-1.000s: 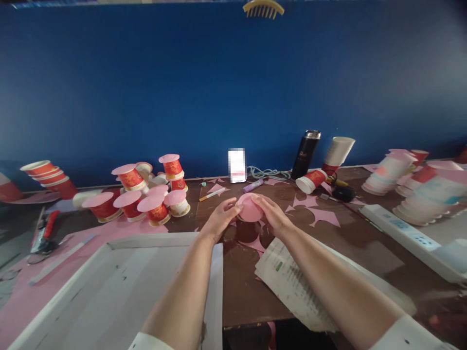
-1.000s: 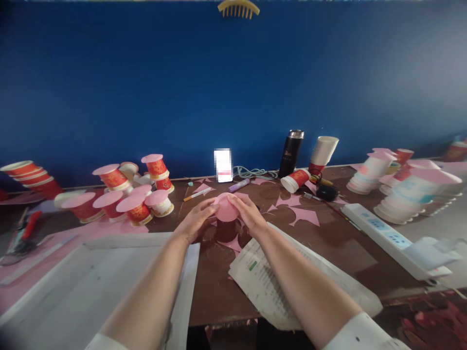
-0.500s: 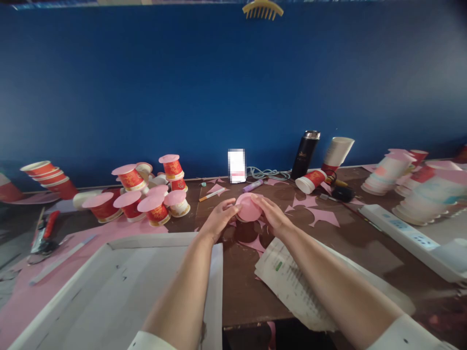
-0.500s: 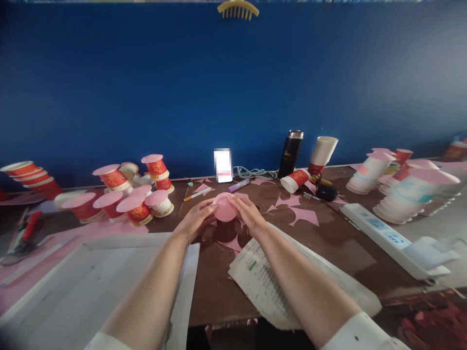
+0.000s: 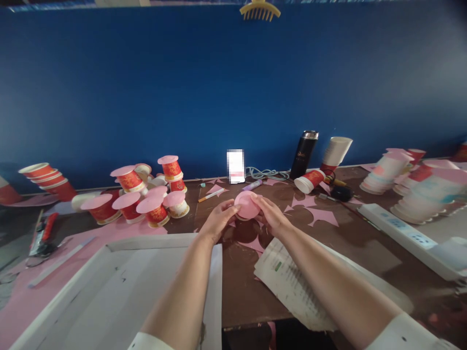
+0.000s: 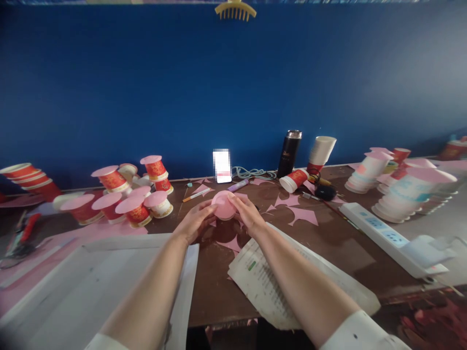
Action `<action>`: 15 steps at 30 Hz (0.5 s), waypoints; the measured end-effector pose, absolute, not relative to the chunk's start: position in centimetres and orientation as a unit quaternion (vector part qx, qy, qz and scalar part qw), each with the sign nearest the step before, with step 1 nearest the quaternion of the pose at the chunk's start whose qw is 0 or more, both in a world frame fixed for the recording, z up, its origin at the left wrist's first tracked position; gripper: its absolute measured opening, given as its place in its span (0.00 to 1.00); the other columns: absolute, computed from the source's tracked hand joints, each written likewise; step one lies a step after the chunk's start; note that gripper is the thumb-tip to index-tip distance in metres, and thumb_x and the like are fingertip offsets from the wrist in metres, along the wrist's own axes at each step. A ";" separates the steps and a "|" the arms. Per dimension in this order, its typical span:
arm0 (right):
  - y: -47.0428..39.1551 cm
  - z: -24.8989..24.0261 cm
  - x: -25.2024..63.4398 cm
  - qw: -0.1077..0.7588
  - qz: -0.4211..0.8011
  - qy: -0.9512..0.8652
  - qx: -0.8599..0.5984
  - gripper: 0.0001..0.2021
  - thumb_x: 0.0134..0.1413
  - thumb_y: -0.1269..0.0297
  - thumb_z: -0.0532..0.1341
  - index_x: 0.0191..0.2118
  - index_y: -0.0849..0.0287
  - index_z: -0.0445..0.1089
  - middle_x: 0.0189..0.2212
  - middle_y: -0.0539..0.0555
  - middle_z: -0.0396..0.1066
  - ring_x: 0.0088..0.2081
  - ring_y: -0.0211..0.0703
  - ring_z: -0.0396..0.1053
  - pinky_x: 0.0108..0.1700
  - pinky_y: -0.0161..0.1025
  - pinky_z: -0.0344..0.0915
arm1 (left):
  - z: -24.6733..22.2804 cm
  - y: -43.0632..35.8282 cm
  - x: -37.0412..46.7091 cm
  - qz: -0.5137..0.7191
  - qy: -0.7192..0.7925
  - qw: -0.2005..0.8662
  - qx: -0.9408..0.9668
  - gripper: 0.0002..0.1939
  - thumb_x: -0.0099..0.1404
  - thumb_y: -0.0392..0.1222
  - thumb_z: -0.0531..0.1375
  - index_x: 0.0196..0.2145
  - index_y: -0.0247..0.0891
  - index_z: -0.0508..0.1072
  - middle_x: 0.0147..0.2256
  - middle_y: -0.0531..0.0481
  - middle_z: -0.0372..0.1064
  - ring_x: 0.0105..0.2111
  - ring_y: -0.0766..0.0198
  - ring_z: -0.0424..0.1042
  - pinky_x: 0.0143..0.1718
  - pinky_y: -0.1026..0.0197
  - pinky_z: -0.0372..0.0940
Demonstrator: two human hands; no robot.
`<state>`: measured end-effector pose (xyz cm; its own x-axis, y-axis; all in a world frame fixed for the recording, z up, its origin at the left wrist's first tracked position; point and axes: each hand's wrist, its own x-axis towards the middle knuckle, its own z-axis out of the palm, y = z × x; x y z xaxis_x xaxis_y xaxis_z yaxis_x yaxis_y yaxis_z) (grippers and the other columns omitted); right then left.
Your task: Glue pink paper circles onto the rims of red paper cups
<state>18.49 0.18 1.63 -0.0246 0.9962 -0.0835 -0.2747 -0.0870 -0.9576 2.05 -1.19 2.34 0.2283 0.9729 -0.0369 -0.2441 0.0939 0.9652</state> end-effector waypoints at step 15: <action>0.4 1.3 18.6 0.543 0.597 -0.418 -0.418 0.18 0.46 0.49 0.66 0.42 0.52 0.74 0.42 0.52 0.74 0.43 0.44 0.72 0.41 0.38 0.72 | 2.4 -1.2 2.0 0.480 0.386 0.644 0.454 0.23 0.53 0.49 0.66 0.45 0.37 0.74 0.39 0.45 0.75 0.37 0.60 0.73 0.36 0.63 0.64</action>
<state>18.65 0.44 1.30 -0.0624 0.9970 -0.0453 -0.2987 -0.0619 -0.9523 2.05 -1.18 2.39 0.2413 0.9685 -0.0609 -0.2687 0.1270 0.9548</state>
